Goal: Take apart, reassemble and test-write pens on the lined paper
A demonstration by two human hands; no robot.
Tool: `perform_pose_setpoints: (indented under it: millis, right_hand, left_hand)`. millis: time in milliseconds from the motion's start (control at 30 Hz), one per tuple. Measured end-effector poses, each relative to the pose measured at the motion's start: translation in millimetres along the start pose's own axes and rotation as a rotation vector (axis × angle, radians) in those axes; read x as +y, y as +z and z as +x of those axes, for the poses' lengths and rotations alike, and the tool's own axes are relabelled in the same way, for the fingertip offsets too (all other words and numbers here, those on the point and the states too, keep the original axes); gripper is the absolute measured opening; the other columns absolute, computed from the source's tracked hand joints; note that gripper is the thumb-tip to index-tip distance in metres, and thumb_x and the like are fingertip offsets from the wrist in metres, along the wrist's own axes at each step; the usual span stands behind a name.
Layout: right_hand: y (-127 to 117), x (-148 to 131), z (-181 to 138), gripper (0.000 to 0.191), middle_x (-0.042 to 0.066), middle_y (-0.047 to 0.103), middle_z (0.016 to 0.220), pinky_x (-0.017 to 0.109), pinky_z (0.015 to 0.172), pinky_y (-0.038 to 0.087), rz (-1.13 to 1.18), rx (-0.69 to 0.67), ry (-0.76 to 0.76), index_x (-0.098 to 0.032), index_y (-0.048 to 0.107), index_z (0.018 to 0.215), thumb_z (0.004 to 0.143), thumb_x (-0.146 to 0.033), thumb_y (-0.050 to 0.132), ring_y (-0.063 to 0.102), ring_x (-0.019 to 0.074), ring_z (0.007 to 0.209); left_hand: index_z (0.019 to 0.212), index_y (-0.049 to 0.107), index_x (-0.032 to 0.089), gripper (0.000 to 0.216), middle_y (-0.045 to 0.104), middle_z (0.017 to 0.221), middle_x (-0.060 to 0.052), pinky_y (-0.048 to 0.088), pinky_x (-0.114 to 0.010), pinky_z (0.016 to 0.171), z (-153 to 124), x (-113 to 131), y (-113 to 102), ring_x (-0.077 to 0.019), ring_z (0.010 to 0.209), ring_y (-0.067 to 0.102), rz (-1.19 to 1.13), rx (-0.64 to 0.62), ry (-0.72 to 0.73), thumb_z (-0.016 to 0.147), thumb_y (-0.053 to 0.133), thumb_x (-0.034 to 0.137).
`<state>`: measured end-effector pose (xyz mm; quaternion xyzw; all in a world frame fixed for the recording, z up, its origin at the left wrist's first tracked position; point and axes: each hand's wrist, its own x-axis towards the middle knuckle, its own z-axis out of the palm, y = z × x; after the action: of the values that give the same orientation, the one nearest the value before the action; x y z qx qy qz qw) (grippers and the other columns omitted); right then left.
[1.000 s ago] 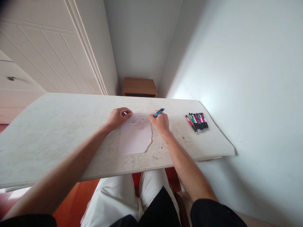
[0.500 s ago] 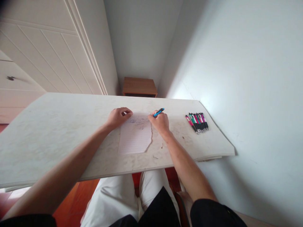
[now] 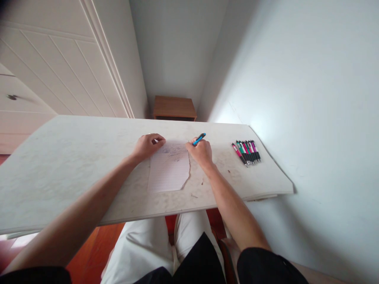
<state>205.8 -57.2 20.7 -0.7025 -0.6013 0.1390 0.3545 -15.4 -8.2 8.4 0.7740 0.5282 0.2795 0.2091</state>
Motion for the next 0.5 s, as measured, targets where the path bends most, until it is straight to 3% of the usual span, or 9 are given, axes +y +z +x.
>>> perform_pose_setpoints:
  millis: [500]
  right_hand:
    - [0.7, -0.4, -0.3, 0.017, -0.001, 0.057, 0.048, 0.025, 0.054, 0.038, -0.001, 0.021, -0.001, -0.021, 0.06, 0.057, 0.07, -0.03, 0.056, 0.054, 0.0161, 0.051]
  left_hand:
    - [0.09, 0.075, 0.024, 0.024, 0.076, 0.092, -0.003, 0.047, -0.028, 0.077, 0.5, -0.4, 0.0, -0.02, 0.08, 0.066, 0.018, -0.006, -0.006, 0.083, 0.055, 0.035]
